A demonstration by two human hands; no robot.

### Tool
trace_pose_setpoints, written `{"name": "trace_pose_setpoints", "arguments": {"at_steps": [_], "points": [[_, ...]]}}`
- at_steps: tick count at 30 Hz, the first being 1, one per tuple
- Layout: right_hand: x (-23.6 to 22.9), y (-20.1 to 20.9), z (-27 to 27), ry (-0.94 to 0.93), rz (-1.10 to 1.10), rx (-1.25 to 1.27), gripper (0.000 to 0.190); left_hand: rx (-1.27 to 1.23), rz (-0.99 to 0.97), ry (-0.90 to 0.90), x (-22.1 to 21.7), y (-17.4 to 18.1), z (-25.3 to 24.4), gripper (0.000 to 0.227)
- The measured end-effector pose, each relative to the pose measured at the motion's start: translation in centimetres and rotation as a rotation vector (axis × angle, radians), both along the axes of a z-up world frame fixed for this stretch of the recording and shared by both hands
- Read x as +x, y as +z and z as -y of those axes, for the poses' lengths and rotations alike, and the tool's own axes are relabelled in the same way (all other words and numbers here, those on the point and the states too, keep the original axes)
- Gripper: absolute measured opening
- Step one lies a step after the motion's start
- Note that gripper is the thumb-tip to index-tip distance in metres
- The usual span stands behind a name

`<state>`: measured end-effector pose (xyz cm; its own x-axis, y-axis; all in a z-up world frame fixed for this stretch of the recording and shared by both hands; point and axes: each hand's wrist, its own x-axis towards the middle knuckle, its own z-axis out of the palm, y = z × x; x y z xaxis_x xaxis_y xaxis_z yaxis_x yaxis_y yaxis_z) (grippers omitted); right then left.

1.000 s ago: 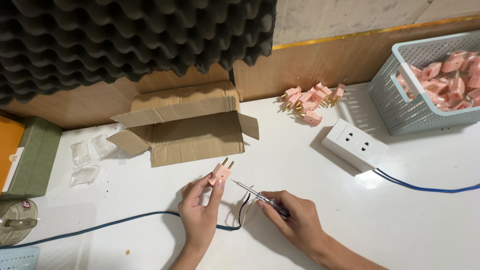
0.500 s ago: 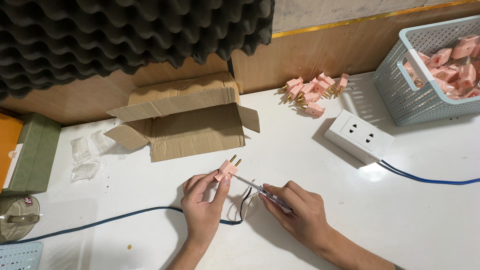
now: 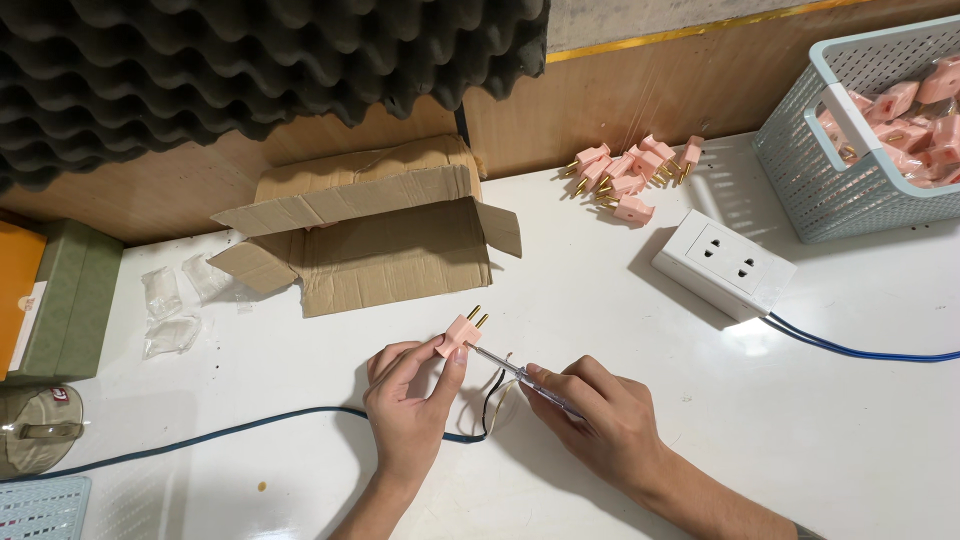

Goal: The person assembles a pink electrical plug by using a screwdriver to tighten screws on the plug's terminals. They handle the plug and wires, placing the assembled plug into a cardboard box and picking up another one to continue the process.

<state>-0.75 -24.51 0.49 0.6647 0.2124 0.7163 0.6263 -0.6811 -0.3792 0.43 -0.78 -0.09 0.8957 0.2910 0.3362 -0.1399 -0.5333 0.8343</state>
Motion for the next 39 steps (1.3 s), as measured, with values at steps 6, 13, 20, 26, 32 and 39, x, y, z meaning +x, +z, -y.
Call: {"name": "trace_pose_setpoints", "arguments": {"at_steps": [6, 13, 20, 26, 32, 39], "points": [[0.1, 0.3, -0.2, 0.001, -0.036, 0.025, 0.023, 0.044, 0.033, -0.015, 0.0, 0.1, 0.0, 0.021], [0.1, 0.1, -0.1, 0.0, -0.009, -0.016, 0.024, 0.133, 0.144, -0.042, 0.3, 0.1, 0.0, 0.02], [0.4, 0.6, -0.4, -0.099, -0.001, -0.121, 0.016, 0.268, 0.27, -0.023, 0.3, -0.3, -0.1, 0.021], [-0.4, -1.5, -0.5, -0.058, -0.393, -0.104, 0.025, 0.39, 0.362, -0.012, 0.2, 0.8, 0.0, 0.018], [-0.6, -1.8, -0.4, 0.044, -0.416, -0.001, 0.021, 0.445, 0.435, -0.002, 0.1, 1.5, 0.0, 0.013], [-0.2, -0.3, -0.5, 0.109, -0.375, 0.034, 0.016, 0.479, 0.474, -0.021, 0.2, 1.5, -0.2, 0.016]]}}
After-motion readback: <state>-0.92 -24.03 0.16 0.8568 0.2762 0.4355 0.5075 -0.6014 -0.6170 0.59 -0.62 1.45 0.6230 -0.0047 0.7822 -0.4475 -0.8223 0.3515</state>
